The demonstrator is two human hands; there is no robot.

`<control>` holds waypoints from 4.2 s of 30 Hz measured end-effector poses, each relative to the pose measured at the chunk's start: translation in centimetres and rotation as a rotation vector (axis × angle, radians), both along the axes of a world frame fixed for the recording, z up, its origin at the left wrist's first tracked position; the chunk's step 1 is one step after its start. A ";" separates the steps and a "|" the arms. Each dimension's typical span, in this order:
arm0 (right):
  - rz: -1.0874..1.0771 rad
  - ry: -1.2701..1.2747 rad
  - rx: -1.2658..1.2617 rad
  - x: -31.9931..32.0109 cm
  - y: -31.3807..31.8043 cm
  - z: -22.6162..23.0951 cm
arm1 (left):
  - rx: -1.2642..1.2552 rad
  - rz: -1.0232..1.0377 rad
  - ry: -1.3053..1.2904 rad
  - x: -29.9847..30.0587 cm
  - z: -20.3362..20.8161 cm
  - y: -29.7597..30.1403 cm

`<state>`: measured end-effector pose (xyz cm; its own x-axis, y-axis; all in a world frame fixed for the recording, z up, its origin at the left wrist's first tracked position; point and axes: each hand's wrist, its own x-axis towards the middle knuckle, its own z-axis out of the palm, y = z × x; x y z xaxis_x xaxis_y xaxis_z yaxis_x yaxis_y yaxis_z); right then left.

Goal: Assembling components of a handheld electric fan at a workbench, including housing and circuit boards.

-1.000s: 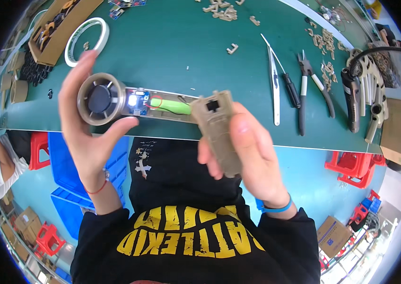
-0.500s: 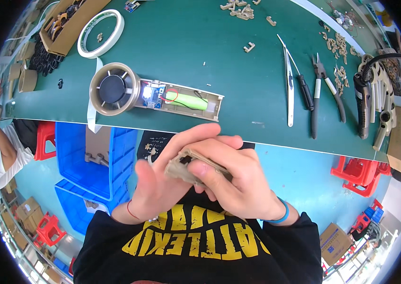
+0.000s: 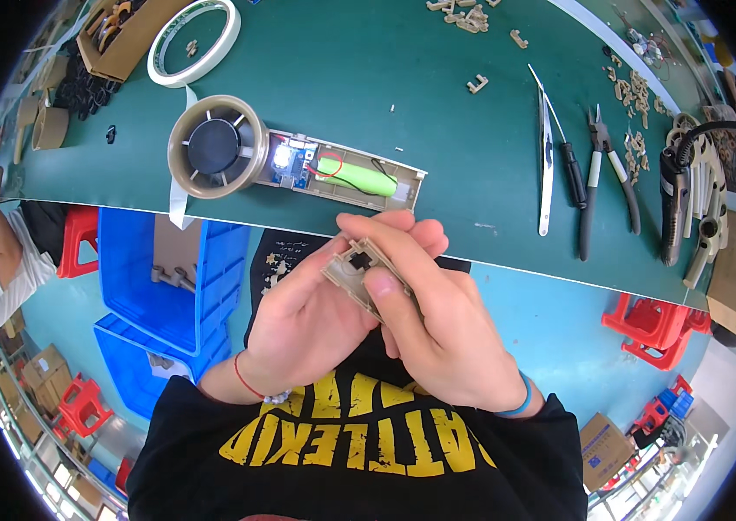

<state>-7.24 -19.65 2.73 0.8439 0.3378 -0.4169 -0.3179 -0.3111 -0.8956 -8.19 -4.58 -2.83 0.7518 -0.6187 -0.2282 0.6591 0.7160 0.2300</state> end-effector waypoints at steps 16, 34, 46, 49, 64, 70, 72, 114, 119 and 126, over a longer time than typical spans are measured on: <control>-0.282 -0.246 0.233 0.0 -1.7 -0.4 | 0.082 0.143 -0.110 -0.3 0.0 -0.4; 0.193 -1.068 -0.653 3.9 0.8 -1.1 | 0.725 0.552 -0.449 -0.6 0.9 5.4; 0.056 -0.680 -0.264 4.2 2.4 -1.9 | 0.697 0.651 -0.431 -0.6 -0.2 7.2; 0.031 -0.656 -0.269 4.0 2.7 -1.9 | 0.713 0.631 -0.439 -0.5 -0.2 7.1; -0.036 -1.071 -0.444 4.2 3.4 -5.6 | 0.541 0.371 -0.427 -0.1 1.3 5.6; -0.015 -1.130 -0.428 4.5 0.6 -3.4 | 0.452 0.218 -0.416 -0.4 1.0 5.7; -0.247 -1.149 -0.460 4.8 -1.3 -3.0 | 0.514 0.216 -0.378 -0.4 1.2 5.4; -0.415 -0.942 -0.907 5.2 -10.8 -2.3 | 0.903 0.118 -0.324 -0.5 0.3 3.7; -0.487 -0.903 -1.118 3.8 -13.3 -1.9 | 0.745 0.046 -0.395 0.2 0.0 3.2; -0.514 -0.832 -1.108 3.3 -12.7 -3.4 | 0.755 0.029 -0.489 0.9 0.1 3.8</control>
<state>-3.90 -32.39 -0.69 0.8901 -0.2257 0.3959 -0.1281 -0.9576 -0.2580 -7.25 -0.78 -2.78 0.8847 -0.4125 -0.2171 0.3483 0.2753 0.8961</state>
